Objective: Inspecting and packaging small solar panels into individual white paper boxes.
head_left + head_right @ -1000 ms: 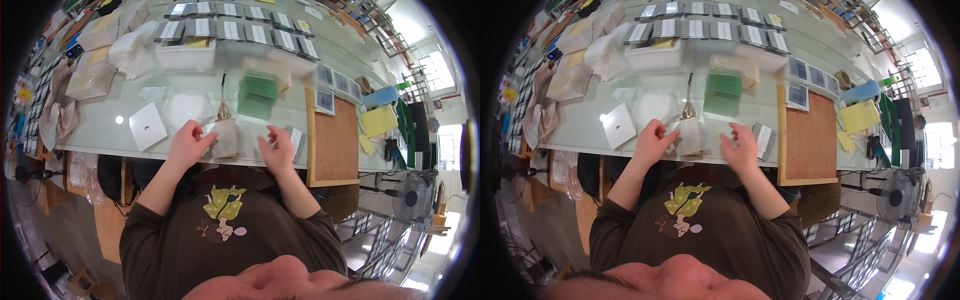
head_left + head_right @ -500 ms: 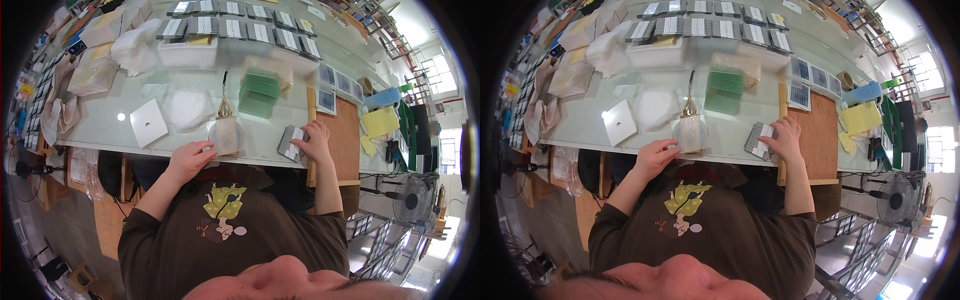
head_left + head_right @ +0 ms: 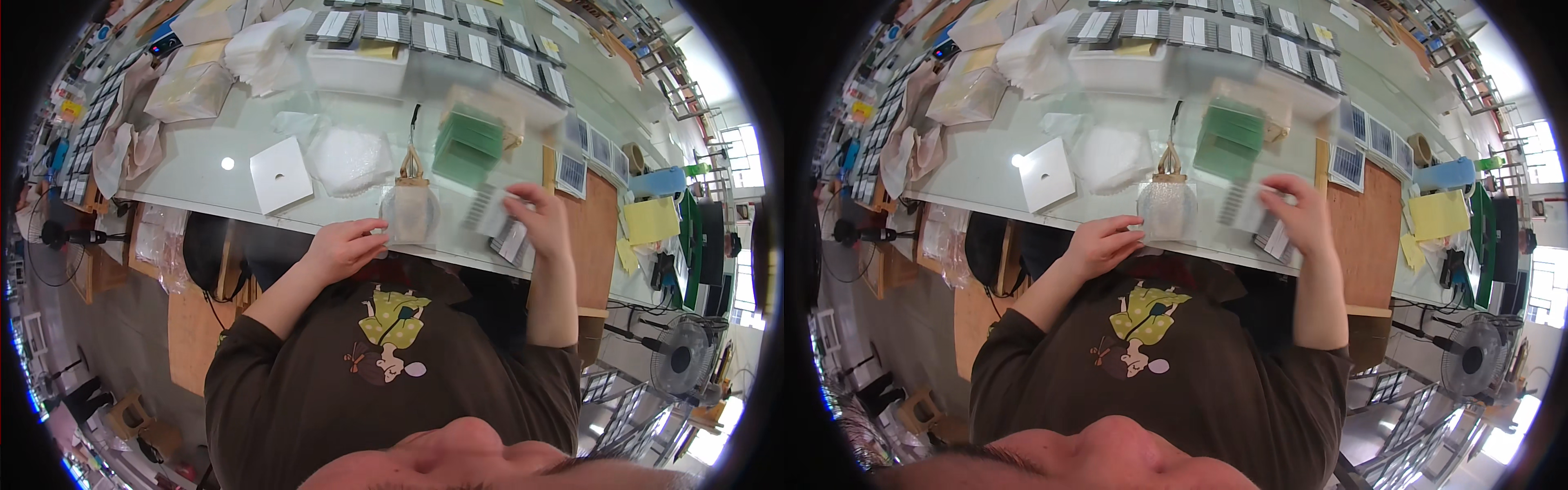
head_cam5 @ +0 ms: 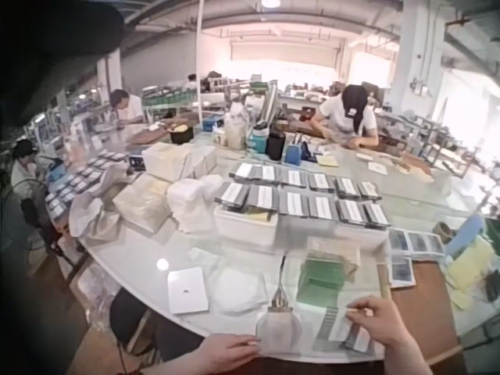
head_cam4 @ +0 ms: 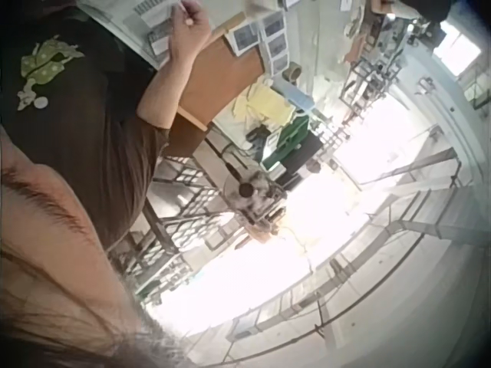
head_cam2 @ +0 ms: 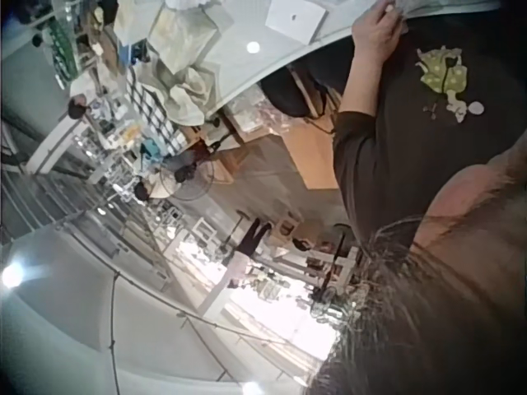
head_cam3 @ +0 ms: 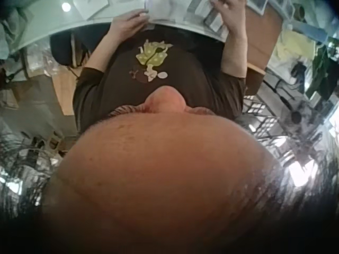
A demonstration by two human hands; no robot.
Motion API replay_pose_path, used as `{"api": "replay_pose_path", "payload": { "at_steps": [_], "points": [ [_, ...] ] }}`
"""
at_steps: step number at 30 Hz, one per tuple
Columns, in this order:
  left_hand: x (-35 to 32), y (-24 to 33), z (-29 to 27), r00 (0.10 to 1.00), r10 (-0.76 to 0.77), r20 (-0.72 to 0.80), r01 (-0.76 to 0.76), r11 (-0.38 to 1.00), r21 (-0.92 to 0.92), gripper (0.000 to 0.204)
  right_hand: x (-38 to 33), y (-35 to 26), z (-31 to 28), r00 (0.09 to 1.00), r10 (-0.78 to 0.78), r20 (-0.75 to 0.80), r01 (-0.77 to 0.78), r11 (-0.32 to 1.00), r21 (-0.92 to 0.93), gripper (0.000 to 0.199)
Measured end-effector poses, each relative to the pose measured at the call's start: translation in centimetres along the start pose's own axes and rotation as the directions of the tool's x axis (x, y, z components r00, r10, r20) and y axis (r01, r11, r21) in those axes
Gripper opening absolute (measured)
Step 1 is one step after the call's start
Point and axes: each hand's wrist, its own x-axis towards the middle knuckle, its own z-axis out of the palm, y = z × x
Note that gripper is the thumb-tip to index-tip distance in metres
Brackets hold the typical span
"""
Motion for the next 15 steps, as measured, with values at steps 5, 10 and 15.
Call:
{"api": "replay_pose_path", "payload": {
  "at_steps": [5,10,15],
  "points": [
    [-0.5,-0.6,0.5,0.995,0.085,-0.053,-0.083,0.996,0.041,0.017,1.3,-2.6,8.1,0.966,0.052,0.254,-0.083,0.99,0.114,0.02],
    [-0.9,-0.5,0.8,0.997,0.049,-0.065,-0.047,0.999,0.025,0.017,2.4,-2.0,10.9,0.96,0.008,0.279,-0.036,0.995,0.095,0.018],
    [-0.7,-0.5,1.0,0.992,0.058,-0.115,-0.058,0.998,0.001,0.019,2.6,-1.8,11.3,0.964,-0.018,0.267,0.013,1.0,0.021,0.018]
  ]
}}
